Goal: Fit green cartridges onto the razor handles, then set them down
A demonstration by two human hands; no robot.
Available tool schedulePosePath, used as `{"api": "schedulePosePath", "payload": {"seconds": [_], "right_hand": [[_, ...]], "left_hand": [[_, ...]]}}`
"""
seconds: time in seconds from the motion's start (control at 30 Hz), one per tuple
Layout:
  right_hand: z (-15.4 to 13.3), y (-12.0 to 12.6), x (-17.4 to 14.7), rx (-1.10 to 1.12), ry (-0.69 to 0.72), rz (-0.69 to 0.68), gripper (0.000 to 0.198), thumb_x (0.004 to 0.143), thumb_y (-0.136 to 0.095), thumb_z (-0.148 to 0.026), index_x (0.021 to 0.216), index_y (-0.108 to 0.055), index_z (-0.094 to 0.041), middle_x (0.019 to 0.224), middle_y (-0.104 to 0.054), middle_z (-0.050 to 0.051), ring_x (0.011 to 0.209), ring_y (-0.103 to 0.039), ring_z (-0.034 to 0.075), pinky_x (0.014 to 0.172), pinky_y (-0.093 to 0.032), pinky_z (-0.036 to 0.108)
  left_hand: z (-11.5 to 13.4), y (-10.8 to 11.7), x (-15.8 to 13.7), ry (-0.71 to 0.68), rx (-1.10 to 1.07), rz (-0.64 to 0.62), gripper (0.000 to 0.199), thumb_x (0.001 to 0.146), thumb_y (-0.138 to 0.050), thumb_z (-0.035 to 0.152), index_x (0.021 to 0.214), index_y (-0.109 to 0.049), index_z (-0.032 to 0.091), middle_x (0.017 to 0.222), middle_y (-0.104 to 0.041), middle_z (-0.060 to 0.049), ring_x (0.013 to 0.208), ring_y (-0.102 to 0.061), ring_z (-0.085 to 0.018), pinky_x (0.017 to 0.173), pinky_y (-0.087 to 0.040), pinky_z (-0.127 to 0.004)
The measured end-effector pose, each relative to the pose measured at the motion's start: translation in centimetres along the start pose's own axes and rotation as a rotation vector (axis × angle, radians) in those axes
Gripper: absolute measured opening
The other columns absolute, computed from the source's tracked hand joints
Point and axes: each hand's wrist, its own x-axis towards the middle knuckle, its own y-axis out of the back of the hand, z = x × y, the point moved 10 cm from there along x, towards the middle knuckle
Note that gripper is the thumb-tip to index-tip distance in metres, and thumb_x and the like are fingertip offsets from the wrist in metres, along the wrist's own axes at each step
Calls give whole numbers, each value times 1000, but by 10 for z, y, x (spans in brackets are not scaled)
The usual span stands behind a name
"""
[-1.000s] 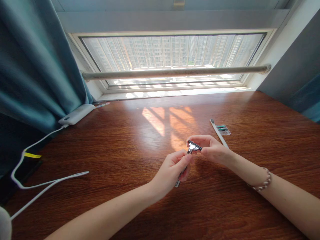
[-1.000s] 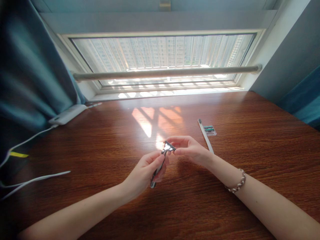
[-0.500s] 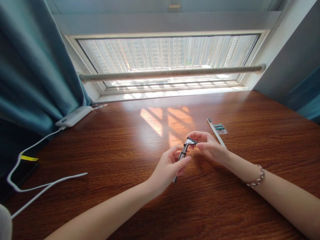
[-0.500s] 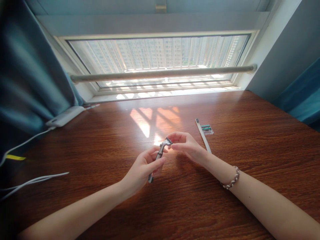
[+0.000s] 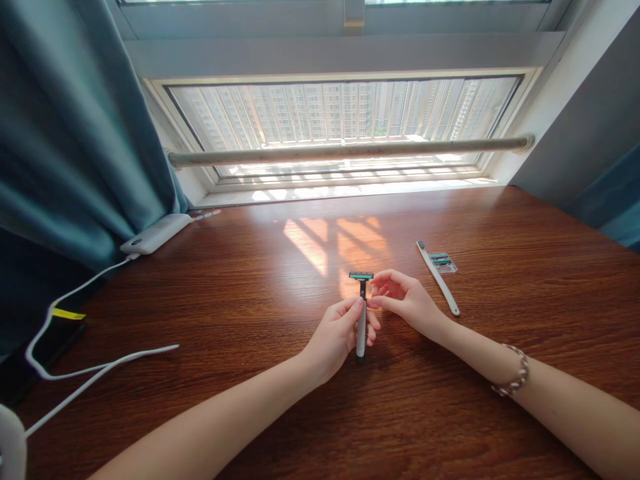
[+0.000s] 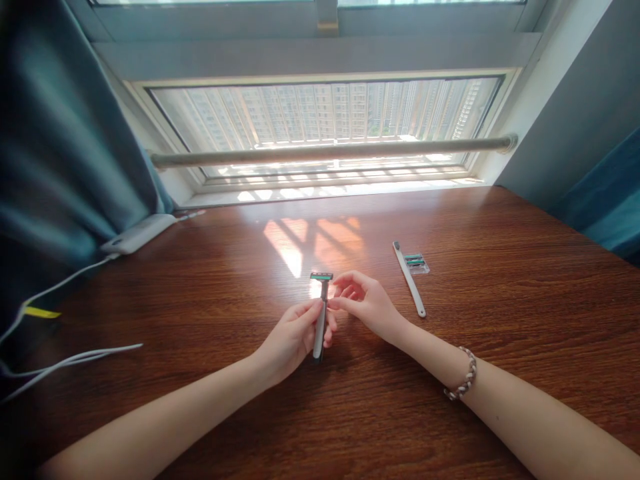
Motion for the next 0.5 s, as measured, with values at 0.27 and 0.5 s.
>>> {"api": "schedulePosePath", "payload": {"seconds": [0.27,0.5], "right_hand": [[-43,22,-1,-349,151,134,33,80,-52,-39,56,-51,-16,49,-52,-2,47,-48,9,50,-38,23],[-89,120,0,-552,259,209,24,71,-62,-39,82,-59,-17,68,-59,0,61,-54,12,58,-43,26]], "left_hand": [[11,10,8,-57,-72,42,21,83,-47,37,79,-48,16,49,-32,8,37,-22,-2,37,-15,-15],[3,13,5,40,158,173,43,71,-62,32,48,-27,18,36,-26,9,31,-24,-2,34,-16,-17]]}}
